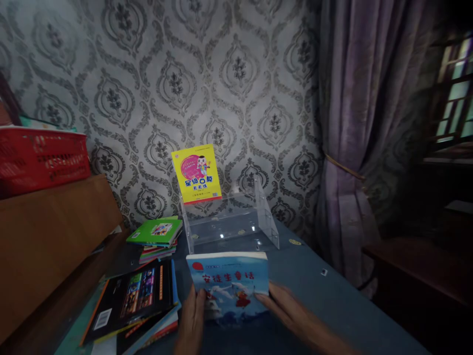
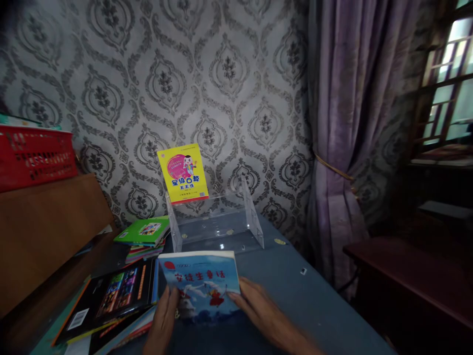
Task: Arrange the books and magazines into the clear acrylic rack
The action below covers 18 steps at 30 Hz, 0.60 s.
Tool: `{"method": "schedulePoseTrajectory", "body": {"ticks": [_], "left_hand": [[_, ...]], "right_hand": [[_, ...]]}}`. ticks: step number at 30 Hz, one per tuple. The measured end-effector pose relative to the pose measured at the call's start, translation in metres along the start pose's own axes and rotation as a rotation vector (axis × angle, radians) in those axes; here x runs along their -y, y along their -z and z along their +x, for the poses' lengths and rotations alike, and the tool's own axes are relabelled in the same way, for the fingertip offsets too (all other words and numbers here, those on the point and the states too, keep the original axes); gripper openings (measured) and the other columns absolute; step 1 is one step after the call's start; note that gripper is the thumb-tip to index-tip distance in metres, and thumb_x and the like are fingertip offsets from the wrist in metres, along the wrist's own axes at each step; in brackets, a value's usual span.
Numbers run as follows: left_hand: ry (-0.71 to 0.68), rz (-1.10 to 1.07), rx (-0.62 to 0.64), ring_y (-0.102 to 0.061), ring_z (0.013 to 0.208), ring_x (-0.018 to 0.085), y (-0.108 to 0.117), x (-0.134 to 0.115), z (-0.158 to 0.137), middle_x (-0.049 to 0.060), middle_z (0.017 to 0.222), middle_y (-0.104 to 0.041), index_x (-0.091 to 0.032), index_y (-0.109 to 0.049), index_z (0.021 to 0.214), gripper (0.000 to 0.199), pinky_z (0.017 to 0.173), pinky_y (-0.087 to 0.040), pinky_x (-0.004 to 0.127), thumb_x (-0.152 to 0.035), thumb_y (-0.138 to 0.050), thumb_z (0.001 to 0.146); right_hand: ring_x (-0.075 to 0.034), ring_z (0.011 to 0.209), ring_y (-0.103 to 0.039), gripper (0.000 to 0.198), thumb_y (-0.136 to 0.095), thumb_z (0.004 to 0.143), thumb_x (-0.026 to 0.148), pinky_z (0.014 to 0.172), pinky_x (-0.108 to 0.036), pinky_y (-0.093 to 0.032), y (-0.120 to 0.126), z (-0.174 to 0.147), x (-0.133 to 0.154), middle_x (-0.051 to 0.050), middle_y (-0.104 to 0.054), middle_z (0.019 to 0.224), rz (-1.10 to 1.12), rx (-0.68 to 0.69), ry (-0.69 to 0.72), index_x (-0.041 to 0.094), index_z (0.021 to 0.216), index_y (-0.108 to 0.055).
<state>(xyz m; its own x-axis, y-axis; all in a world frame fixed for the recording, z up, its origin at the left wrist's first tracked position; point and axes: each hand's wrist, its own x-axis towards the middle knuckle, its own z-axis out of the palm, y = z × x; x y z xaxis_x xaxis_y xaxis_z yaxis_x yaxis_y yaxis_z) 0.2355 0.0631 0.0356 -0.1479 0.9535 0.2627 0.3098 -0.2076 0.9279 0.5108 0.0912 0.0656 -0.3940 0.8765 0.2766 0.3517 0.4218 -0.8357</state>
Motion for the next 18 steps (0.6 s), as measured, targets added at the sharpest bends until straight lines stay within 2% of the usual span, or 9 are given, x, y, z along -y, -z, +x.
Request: {"method": "schedulePoseTrajectory", "body": {"ticks": [2,4,7,9,12,14,18], "left_hand": [[-0.026,0.081,0.018,-0.060,0.124,0.029,0.006,-0.009,0.006,0.010,0.128,-0.069,-0.024,-0.069,0.120,0.051,0.110,-0.044,0.040,-0.061,-0.049,0.090],[-0.094,0.159,0.101,-0.066,0.114,0.029,0.015,-0.019,0.014,0.010,0.118,-0.074,-0.024,-0.071,0.114,0.049,0.103,-0.048,0.037,-0.061,-0.051,0.089],[-0.133,0.276,0.225,-0.070,0.098,0.027,0.030,-0.035,0.028,0.010,0.104,-0.077,-0.023,-0.072,0.109,0.044,0.090,-0.052,0.033,-0.057,-0.051,0.090],[-0.145,0.337,0.251,-0.070,0.096,0.026,0.038,-0.048,0.039,0.009,0.103,-0.077,-0.022,-0.072,0.109,0.043,0.087,-0.052,0.032,-0.053,-0.049,0.091],[-0.184,0.383,0.221,-0.069,0.101,0.026,0.045,-0.071,0.060,0.008,0.110,-0.076,-0.023,-0.069,0.114,0.041,0.087,-0.051,0.032,-0.049,-0.047,0.091],[-0.237,0.407,0.185,-0.068,0.101,0.027,0.049,-0.089,0.078,0.008,0.110,-0.076,-0.022,-0.068,0.112,0.038,0.088,-0.051,0.033,-0.046,-0.047,0.091],[-0.360,0.484,0.080,-0.067,0.085,0.025,0.057,-0.122,0.116,0.008,0.093,-0.076,-0.021,-0.067,0.094,0.034,0.079,-0.050,0.033,-0.048,-0.046,0.088]], "right_hand": [[-0.035,0.125,-0.058,0.046,-0.052,0.093,0.058,0.110,-0.052,-0.043,0.005,0.005,-0.002,-0.007,-0.066,0.134,-0.045,0.015,0.020,0.031,0.125,-0.069],[-0.036,0.120,-0.061,0.047,-0.053,0.092,0.058,0.105,-0.052,-0.047,0.007,0.013,-0.002,-0.007,-0.068,0.131,-0.055,0.004,0.031,0.030,0.128,-0.068],[-0.033,0.105,-0.068,0.045,-0.052,0.094,0.056,0.094,-0.047,-0.054,0.011,0.028,0.002,-0.006,-0.073,0.120,-0.053,0.027,0.091,0.030,0.127,-0.067],[-0.030,0.096,-0.069,0.046,-0.049,0.095,0.056,0.090,-0.044,-0.055,0.015,0.041,0.006,-0.007,-0.075,0.109,-0.092,0.048,0.119,0.028,0.127,-0.066],[-0.027,0.088,-0.068,0.047,-0.046,0.096,0.057,0.087,-0.041,-0.055,0.026,0.068,0.014,-0.006,-0.073,0.094,-0.154,0.040,0.154,0.025,0.126,-0.064],[-0.024,0.080,-0.068,0.047,-0.045,0.097,0.057,0.080,-0.038,-0.057,0.035,0.090,0.024,-0.005,-0.071,0.092,-0.140,0.054,0.205,0.024,0.124,-0.062],[-0.018,0.067,-0.065,0.046,-0.048,0.095,0.059,0.067,-0.033,-0.057,0.055,0.134,0.054,-0.004,-0.068,0.092,-0.046,0.092,0.319,0.022,0.119,-0.060]]}}
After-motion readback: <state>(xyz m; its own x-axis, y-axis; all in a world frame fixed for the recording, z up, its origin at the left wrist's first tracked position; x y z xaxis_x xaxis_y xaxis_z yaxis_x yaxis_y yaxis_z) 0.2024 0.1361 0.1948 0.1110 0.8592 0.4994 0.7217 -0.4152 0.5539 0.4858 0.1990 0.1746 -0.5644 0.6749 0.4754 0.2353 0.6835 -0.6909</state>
